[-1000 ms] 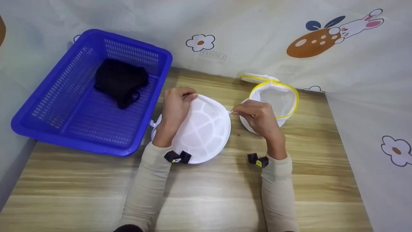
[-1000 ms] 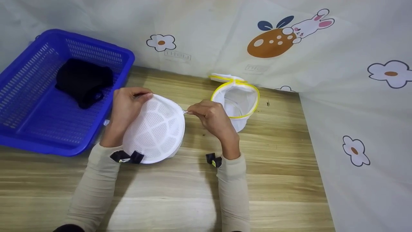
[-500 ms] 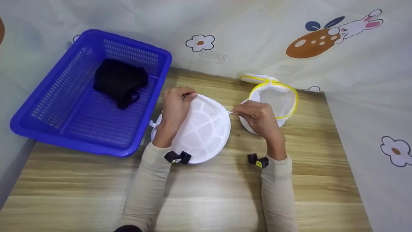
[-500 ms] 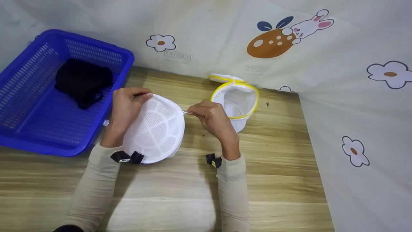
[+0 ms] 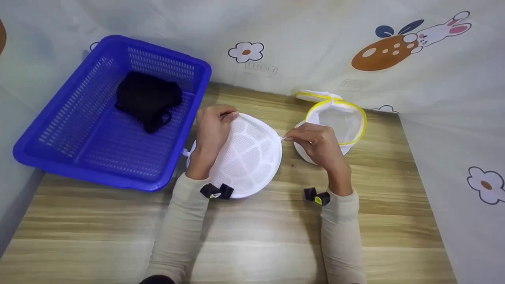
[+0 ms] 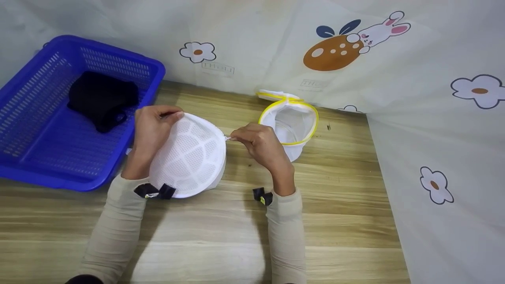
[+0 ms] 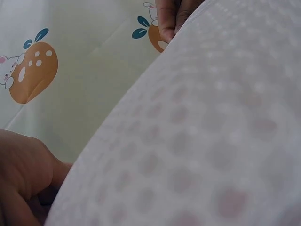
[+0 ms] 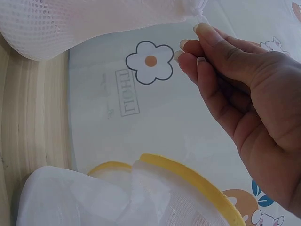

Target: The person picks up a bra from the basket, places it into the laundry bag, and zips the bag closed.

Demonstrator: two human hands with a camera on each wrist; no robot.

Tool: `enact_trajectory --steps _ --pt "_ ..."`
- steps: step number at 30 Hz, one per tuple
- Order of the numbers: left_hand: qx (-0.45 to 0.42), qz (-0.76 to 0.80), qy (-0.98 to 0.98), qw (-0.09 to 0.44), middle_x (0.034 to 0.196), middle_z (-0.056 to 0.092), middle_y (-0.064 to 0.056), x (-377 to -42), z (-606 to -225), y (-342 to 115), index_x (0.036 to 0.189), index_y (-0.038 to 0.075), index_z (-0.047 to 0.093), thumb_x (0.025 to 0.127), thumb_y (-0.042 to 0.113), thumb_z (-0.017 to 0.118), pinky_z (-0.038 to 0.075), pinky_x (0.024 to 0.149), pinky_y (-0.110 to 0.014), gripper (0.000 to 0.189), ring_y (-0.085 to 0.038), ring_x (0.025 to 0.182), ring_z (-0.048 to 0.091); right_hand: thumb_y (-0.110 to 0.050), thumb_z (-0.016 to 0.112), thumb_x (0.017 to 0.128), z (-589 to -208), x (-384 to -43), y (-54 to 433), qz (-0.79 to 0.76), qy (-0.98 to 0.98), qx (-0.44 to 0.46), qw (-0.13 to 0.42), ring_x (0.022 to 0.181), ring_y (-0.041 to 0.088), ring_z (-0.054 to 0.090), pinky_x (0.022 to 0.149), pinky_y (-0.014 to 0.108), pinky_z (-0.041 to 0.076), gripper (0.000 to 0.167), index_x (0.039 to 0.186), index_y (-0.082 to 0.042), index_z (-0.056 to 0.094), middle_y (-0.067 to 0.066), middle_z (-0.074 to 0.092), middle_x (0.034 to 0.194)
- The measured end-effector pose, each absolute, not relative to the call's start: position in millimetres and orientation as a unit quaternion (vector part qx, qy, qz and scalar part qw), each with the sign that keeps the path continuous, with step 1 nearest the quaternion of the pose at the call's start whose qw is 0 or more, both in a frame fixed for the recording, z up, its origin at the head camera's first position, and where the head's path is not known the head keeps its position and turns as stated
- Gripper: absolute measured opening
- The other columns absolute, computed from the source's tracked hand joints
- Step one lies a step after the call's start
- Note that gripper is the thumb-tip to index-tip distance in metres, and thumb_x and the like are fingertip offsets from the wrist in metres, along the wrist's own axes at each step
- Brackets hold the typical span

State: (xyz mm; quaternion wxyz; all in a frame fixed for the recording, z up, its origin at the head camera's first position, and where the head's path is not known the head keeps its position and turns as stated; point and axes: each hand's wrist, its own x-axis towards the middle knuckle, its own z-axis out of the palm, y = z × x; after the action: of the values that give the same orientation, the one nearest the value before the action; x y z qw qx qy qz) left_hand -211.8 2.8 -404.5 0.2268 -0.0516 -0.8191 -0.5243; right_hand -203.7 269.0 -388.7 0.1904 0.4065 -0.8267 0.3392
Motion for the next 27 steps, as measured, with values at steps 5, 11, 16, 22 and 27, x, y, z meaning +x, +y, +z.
enact_trajectory --steps 5,11,16,22,27 --pt "-0.041 -0.522 -0.823 0.222 0.081 0.072 -0.007 -212.5 -404.5 0.5 0.081 0.004 0.077 0.079 0.003 0.075 0.05 0.075 -0.035 0.003 -0.023 0.076 0.067 0.0 0.074 0.079 -388.8 -203.9 269.5 0.341 -0.827 0.405 0.188 0.071 0.013 0.065 0.066 0.018 0.045 0.011 0.083 -0.01 0.077 0.0 0.07 0.077" --pt "-0.035 -0.52 -0.825 0.219 0.081 0.072 -0.008 -212.7 -403.9 -1.8 0.082 0.003 0.077 0.079 0.003 0.074 0.05 0.075 -0.035 0.003 -0.023 0.077 0.067 0.001 0.074 0.079 -387.3 -203.5 269.0 0.346 -0.827 0.404 0.182 0.07 0.013 0.065 0.065 0.019 0.045 0.011 0.083 -0.009 0.077 0.001 0.07 0.077" --pt "-0.028 -0.525 -0.822 0.219 0.082 0.072 -0.008 -212.5 -403.7 -1.3 0.082 0.002 0.077 0.079 0.002 0.074 0.05 0.075 -0.034 0.003 -0.022 0.077 0.067 0.001 0.073 0.079 -386.1 -202.9 268.5 0.347 -0.825 0.406 0.182 0.069 0.013 0.064 0.064 0.02 0.046 0.012 0.083 -0.009 0.077 0.002 0.07 0.076" --pt "-0.011 -0.531 -0.821 0.211 0.082 0.072 -0.006 -211.1 -402.5 -1.9 0.081 0.004 0.077 0.079 0.003 0.074 0.05 0.075 -0.033 0.004 -0.021 0.078 0.067 0.003 0.074 0.077 -386.7 -203.0 268.6 0.345 -0.823 0.411 0.183 0.069 0.013 0.064 0.066 0.019 0.045 0.014 0.083 -0.01 0.077 0.002 0.07 0.075" --pt "-0.006 -0.533 -0.821 0.205 0.083 0.072 -0.006 -210.9 -402.4 -2.4 0.082 0.005 0.078 0.08 0.005 0.074 0.05 0.076 -0.032 0.004 -0.02 0.079 0.067 0.005 0.075 0.076 -387.3 -203.4 269.4 0.339 -0.825 0.414 0.183 0.07 0.013 0.064 0.067 0.018 0.045 0.017 0.083 -0.011 0.077 0.003 0.07 0.075"
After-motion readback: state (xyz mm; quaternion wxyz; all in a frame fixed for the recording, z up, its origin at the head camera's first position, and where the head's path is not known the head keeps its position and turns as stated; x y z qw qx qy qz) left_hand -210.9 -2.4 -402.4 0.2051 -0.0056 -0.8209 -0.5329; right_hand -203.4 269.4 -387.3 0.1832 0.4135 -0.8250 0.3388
